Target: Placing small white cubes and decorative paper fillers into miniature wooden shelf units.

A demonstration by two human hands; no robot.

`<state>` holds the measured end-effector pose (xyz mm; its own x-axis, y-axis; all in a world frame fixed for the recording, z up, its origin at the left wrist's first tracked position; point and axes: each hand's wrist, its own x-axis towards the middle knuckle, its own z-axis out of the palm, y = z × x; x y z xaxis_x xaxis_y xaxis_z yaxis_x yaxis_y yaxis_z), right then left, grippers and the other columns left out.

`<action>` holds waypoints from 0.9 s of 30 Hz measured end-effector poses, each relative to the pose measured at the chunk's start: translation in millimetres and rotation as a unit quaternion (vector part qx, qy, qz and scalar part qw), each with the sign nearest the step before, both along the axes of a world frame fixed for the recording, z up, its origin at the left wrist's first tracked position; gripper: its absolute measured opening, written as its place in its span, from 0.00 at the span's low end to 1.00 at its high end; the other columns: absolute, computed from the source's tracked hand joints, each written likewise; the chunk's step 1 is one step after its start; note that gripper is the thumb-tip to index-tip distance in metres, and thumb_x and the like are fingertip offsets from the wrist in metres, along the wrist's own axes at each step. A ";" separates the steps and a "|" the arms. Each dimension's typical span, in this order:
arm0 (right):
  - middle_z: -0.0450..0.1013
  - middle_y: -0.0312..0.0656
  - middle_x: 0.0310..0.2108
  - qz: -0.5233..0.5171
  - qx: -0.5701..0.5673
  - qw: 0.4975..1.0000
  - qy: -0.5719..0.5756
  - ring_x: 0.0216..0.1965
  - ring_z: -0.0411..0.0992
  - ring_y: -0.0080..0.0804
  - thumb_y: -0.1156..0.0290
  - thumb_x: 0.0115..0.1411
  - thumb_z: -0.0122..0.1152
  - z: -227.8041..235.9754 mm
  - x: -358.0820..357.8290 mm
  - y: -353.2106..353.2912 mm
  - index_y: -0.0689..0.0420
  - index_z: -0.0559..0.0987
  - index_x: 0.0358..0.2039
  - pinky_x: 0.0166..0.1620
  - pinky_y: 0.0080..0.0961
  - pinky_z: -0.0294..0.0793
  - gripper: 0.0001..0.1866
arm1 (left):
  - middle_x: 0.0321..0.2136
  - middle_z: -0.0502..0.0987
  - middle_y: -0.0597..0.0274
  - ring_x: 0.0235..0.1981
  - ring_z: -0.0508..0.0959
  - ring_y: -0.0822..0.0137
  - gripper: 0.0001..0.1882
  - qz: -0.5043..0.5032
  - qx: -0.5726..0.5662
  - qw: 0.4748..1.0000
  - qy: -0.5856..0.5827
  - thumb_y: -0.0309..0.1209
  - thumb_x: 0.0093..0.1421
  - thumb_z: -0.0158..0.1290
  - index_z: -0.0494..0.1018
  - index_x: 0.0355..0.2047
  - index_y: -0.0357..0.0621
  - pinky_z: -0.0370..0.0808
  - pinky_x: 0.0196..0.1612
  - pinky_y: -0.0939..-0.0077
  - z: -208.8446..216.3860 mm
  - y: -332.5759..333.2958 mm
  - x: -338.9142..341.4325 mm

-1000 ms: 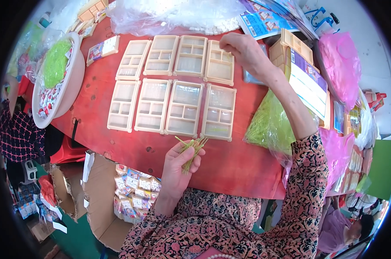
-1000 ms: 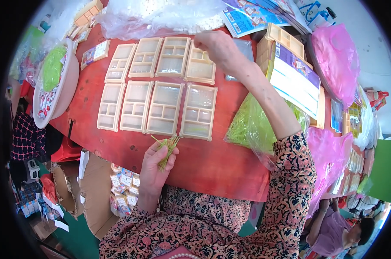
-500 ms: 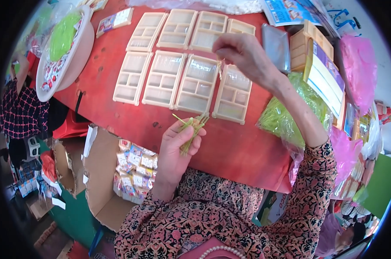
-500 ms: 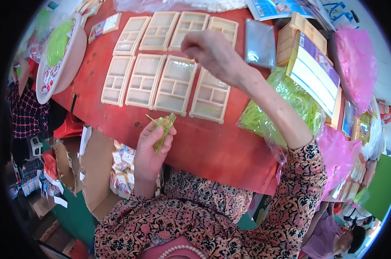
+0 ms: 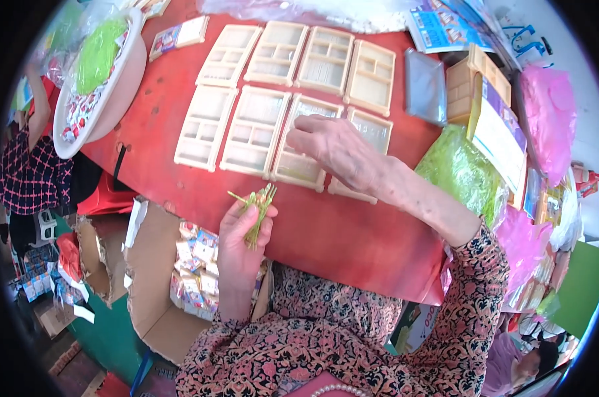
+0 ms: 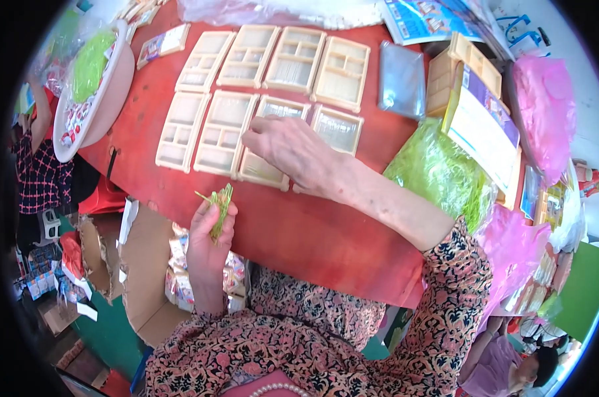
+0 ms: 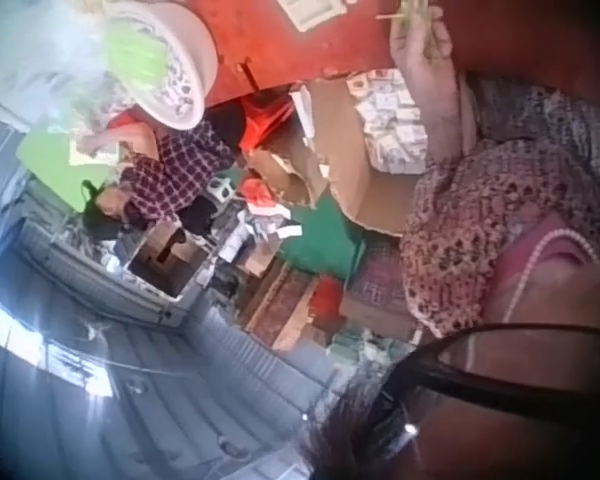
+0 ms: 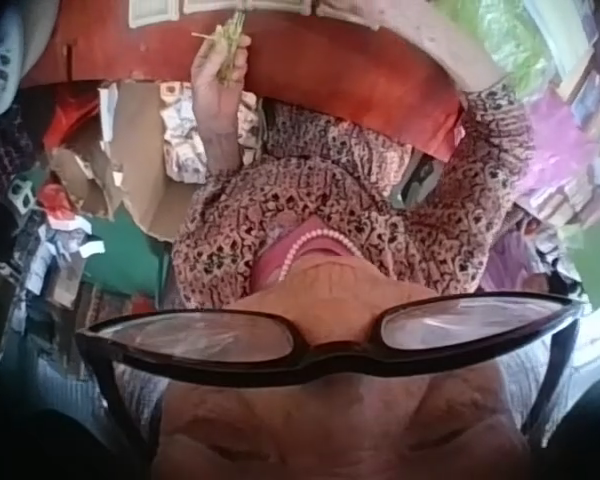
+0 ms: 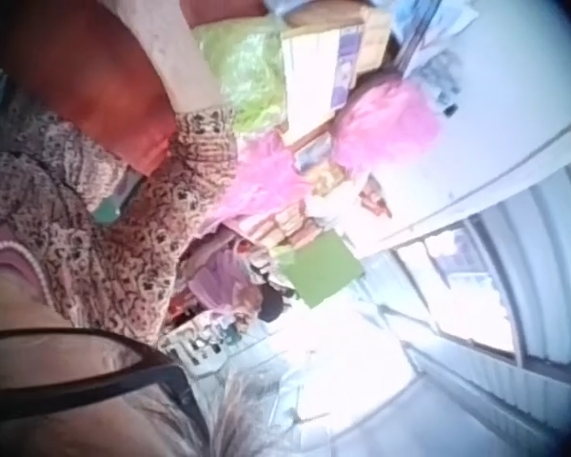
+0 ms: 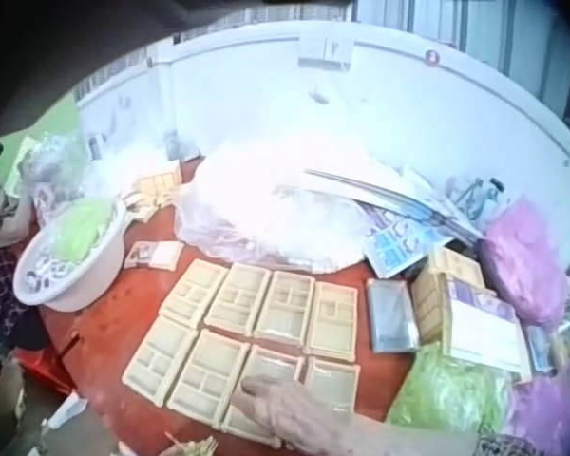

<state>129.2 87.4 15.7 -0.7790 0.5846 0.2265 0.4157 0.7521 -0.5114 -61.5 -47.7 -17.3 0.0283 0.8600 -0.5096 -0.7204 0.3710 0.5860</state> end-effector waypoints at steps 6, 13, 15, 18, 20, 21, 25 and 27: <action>0.68 0.49 0.26 -0.182 0.103 0.974 -0.091 0.31 0.70 0.49 0.81 0.46 0.55 0.4 63.7 42.5 0.63 0.73 0.26 0.35 0.38 0.70 0.04 | 0.30 0.76 0.53 0.21 0.71 0.75 0.10 -0.018 0.018 0.999 -0.026 0.27 0.61 0.47 0.70 0.42 0.37 0.64 0.19 0.87 -2.0 2.8 4.3; 0.68 0.48 0.25 -0.244 0.060 0.950 -0.183 0.32 0.70 0.46 0.77 0.48 0.56 -29.7 91.4 50.9 0.64 0.73 0.20 0.34 0.38 0.68 0.05 | 0.30 0.76 0.53 0.22 0.71 0.75 0.09 -0.028 0.013 0.999 -0.033 0.27 0.61 0.47 0.71 0.41 0.38 0.64 0.20 0.87 -0.1 9.4 8.8; 0.68 0.48 0.24 -0.243 0.076 0.952 -0.169 0.33 0.70 0.46 0.78 0.47 0.55 -30.9 90.3 49.0 0.64 0.71 0.19 0.34 0.38 0.68 0.04 | 0.30 0.76 0.53 0.22 0.72 0.75 0.09 -0.028 0.012 0.999 -0.036 0.27 0.61 0.47 0.71 0.41 0.38 0.64 0.20 0.87 -0.5 10.1 10.0; 0.66 0.48 0.23 -0.235 0.104 0.953 -0.162 0.33 0.69 0.46 0.81 0.45 0.53 -26.5 87.0 46.3 0.64 0.69 0.17 0.33 0.38 0.68 0.04 | 0.30 0.76 0.53 0.22 0.72 0.75 0.09 -0.028 0.012 0.999 -0.038 0.27 0.61 0.47 0.71 0.41 0.37 0.64 0.20 0.87 0.8 8.6 11.0; 0.66 0.48 0.23 -0.232 0.121 0.950 -0.170 0.32 0.69 0.47 0.82 0.43 0.51 -23.5 87.9 45.7 0.64 0.67 0.16 0.32 0.39 0.69 0.04 | 0.30 0.76 0.53 0.22 0.72 0.75 0.09 -0.031 0.018 0.999 -0.040 0.27 0.61 0.48 0.71 0.40 0.37 0.65 0.20 0.87 0.7 8.3 12.5; 0.65 0.48 0.24 -0.216 0.138 0.952 -0.166 0.33 0.68 0.47 0.83 0.42 0.50 -25.8 89.3 44.9 0.63 0.66 0.18 0.32 0.39 0.69 0.04 | 0.30 0.76 0.53 0.22 0.72 0.75 0.09 -0.032 0.013 0.998 -0.043 0.27 0.61 0.48 0.71 0.41 0.37 0.65 0.20 0.87 0.2 7.8 13.5; 0.64 0.48 0.28 -0.190 0.180 0.950 -0.172 0.35 0.67 0.47 0.86 0.40 0.49 -29.6 89.9 42.3 0.62 0.65 0.24 0.32 0.39 0.69 0.09 | 0.30 0.76 0.53 0.22 0.73 0.75 0.10 -0.038 0.023 0.998 -0.048 0.27 0.60 0.48 0.70 0.41 0.37 0.65 0.20 0.87 -1.1 8.4 15.5; 0.63 0.48 0.28 -0.198 0.175 0.950 -0.168 0.35 0.66 0.47 0.86 0.39 0.49 -26.5 90.3 40.4 0.62 0.65 0.25 0.31 0.39 0.68 0.10 | 0.30 0.76 0.53 0.22 0.73 0.75 0.10 -0.036 0.016 0.998 -0.047 0.27 0.60 0.48 0.70 0.41 0.37 0.65 0.20 0.87 -0.2 7.3 15.7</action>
